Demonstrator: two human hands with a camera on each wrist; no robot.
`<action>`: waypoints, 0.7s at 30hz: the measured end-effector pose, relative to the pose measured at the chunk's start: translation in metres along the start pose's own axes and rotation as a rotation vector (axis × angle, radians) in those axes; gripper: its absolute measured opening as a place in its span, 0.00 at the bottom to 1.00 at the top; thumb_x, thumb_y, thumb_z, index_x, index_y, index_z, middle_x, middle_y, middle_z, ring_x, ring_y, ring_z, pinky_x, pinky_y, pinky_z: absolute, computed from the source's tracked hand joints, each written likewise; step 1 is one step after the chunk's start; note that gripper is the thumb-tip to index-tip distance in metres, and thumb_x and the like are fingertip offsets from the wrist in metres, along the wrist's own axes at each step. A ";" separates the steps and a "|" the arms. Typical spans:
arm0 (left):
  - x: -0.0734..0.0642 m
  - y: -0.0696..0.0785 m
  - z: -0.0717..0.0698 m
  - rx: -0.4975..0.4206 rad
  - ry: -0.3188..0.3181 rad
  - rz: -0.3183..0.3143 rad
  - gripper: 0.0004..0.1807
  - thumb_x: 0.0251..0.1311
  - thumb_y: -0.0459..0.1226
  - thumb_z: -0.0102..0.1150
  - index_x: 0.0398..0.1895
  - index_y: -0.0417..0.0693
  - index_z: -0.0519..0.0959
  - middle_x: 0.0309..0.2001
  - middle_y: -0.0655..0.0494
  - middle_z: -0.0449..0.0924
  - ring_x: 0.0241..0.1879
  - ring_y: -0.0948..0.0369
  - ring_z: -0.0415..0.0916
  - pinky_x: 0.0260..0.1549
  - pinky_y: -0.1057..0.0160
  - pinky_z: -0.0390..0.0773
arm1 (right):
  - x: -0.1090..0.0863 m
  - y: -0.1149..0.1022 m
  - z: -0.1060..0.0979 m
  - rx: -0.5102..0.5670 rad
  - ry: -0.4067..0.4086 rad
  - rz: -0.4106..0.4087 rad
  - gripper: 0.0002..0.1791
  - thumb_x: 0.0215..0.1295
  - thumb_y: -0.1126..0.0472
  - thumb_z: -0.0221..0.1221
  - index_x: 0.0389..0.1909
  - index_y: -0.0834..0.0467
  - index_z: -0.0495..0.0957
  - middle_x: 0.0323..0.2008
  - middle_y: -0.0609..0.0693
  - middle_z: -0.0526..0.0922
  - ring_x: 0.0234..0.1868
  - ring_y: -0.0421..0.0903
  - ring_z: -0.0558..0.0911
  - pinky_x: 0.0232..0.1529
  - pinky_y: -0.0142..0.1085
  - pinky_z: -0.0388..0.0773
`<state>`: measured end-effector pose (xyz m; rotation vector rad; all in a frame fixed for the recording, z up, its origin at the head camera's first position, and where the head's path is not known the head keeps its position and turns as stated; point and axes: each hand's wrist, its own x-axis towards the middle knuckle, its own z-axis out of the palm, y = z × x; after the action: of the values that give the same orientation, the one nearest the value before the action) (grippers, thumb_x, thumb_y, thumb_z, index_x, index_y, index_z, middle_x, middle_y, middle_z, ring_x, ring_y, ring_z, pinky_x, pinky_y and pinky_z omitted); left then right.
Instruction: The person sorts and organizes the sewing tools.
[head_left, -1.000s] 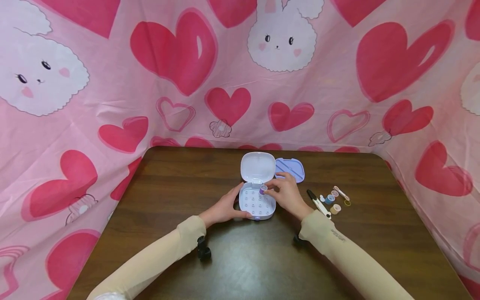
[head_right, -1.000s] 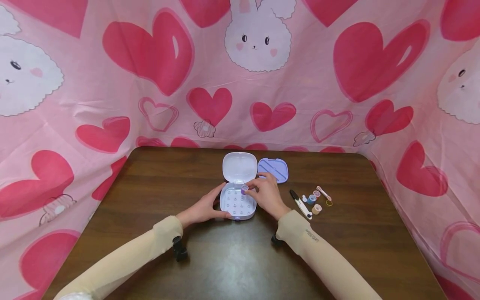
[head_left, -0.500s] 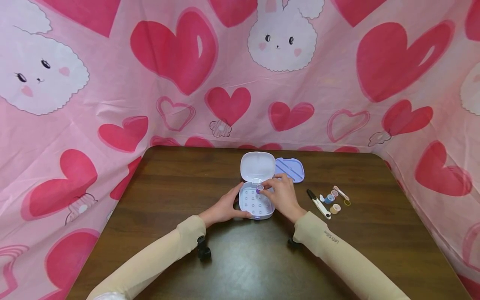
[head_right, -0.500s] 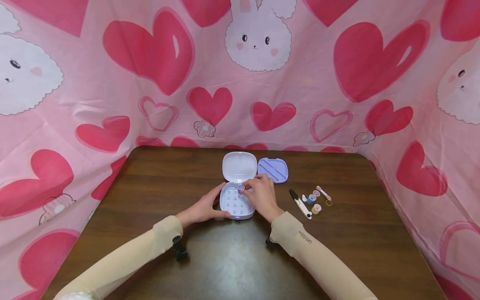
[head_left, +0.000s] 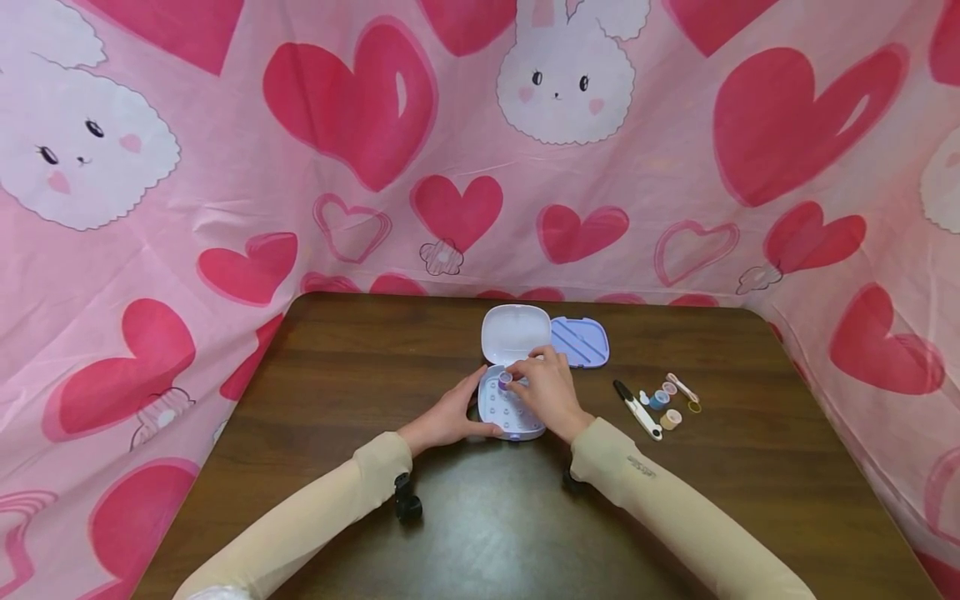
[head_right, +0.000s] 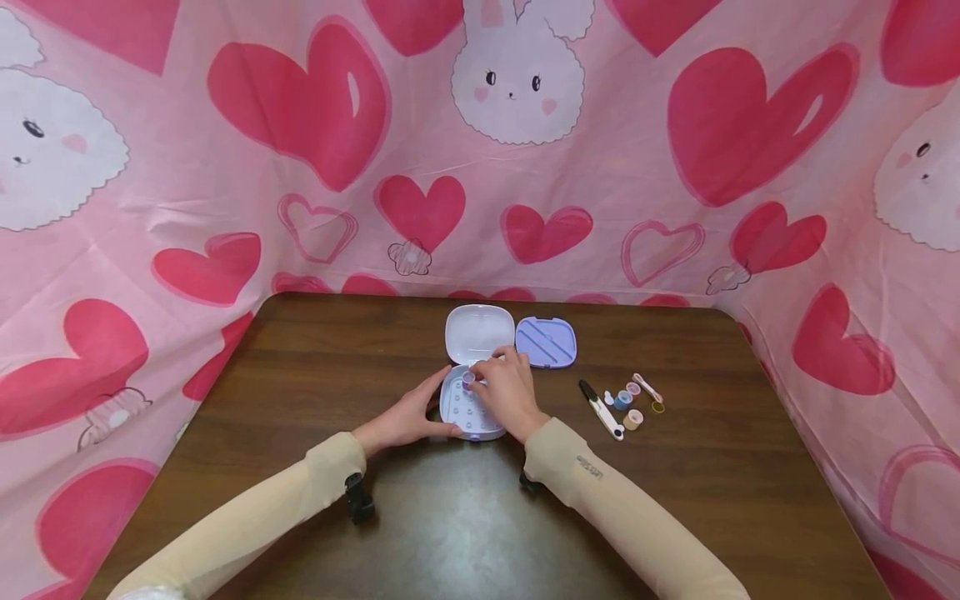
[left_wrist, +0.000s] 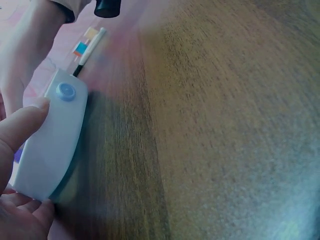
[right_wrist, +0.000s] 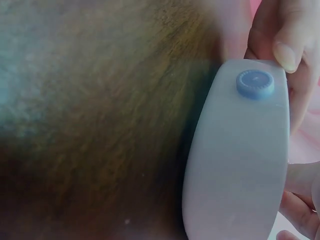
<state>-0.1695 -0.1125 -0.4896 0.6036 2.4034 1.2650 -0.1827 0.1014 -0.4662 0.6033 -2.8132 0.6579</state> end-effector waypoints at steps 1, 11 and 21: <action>0.000 0.000 0.000 -0.003 0.003 0.005 0.60 0.58 0.45 0.78 0.84 0.39 0.46 0.81 0.40 0.52 0.79 0.46 0.55 0.76 0.44 0.58 | 0.001 0.000 0.001 -0.006 0.000 -0.006 0.11 0.62 0.57 0.75 0.43 0.55 0.91 0.36 0.47 0.91 0.54 0.52 0.73 0.53 0.49 0.66; -0.002 0.001 0.001 -0.033 0.000 0.007 0.60 0.59 0.44 0.78 0.84 0.39 0.46 0.81 0.40 0.52 0.77 0.46 0.59 0.74 0.46 0.61 | 0.005 -0.001 0.011 -0.008 -0.002 -0.045 0.10 0.61 0.58 0.75 0.41 0.55 0.91 0.35 0.47 0.91 0.57 0.55 0.75 0.55 0.52 0.66; -0.002 0.003 -0.001 -0.006 0.005 0.015 0.60 0.58 0.44 0.78 0.84 0.39 0.47 0.81 0.40 0.52 0.78 0.46 0.58 0.75 0.45 0.60 | 0.010 0.000 0.016 -0.005 0.004 -0.067 0.09 0.61 0.59 0.74 0.41 0.55 0.91 0.36 0.46 0.91 0.60 0.57 0.75 0.57 0.53 0.64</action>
<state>-0.1679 -0.1123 -0.4868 0.6183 2.4030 1.2803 -0.1929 0.0904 -0.4771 0.6917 -2.7765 0.6381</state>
